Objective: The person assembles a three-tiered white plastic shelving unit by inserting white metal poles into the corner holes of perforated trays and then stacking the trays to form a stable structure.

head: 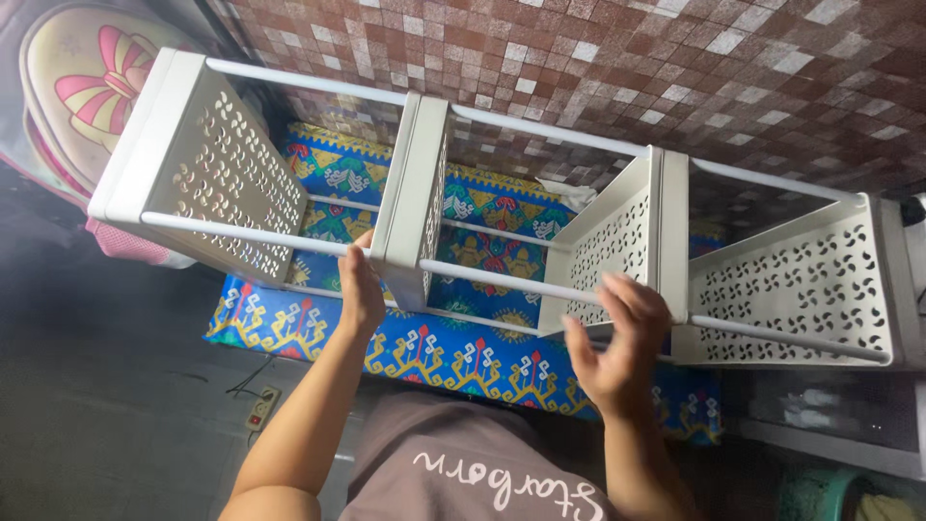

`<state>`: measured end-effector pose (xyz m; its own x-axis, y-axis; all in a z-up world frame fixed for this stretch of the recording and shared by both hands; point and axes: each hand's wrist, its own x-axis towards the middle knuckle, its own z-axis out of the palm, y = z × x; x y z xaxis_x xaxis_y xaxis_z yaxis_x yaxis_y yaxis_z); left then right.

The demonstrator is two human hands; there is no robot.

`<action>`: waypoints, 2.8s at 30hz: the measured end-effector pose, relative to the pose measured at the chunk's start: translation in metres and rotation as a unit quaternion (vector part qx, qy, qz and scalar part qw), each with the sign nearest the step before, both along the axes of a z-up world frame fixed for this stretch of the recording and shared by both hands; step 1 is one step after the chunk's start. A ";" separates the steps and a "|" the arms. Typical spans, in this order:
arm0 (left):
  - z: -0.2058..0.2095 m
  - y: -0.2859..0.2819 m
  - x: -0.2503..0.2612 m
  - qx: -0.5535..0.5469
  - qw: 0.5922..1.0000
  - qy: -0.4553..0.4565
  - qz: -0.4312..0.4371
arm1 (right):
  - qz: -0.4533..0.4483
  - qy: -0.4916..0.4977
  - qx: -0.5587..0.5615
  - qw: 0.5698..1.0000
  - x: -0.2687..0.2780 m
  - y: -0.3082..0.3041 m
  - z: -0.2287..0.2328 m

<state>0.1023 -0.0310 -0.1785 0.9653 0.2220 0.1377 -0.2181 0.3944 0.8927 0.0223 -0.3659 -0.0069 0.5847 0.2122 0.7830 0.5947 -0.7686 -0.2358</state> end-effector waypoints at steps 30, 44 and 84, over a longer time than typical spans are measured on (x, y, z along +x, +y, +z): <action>0.075 0.091 -0.025 0.072 0.879 -0.240 0.407 | -0.252 -0.200 0.462 0.827 -0.025 -0.203 -0.054; -0.030 0.285 0.036 -0.001 0.967 -0.142 0.210 | 0.059 0.092 0.641 0.760 0.002 -0.355 -0.180; 0.019 0.238 0.119 0.510 0.759 0.139 0.380 | -0.468 0.208 0.193 0.837 0.078 -0.356 -0.160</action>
<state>0.2214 0.2068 -0.1594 0.6349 0.6439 0.4269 0.2165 -0.6787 0.7018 0.1007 -0.7214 -0.1668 0.5929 -0.7125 0.3753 -0.4198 -0.6712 -0.6110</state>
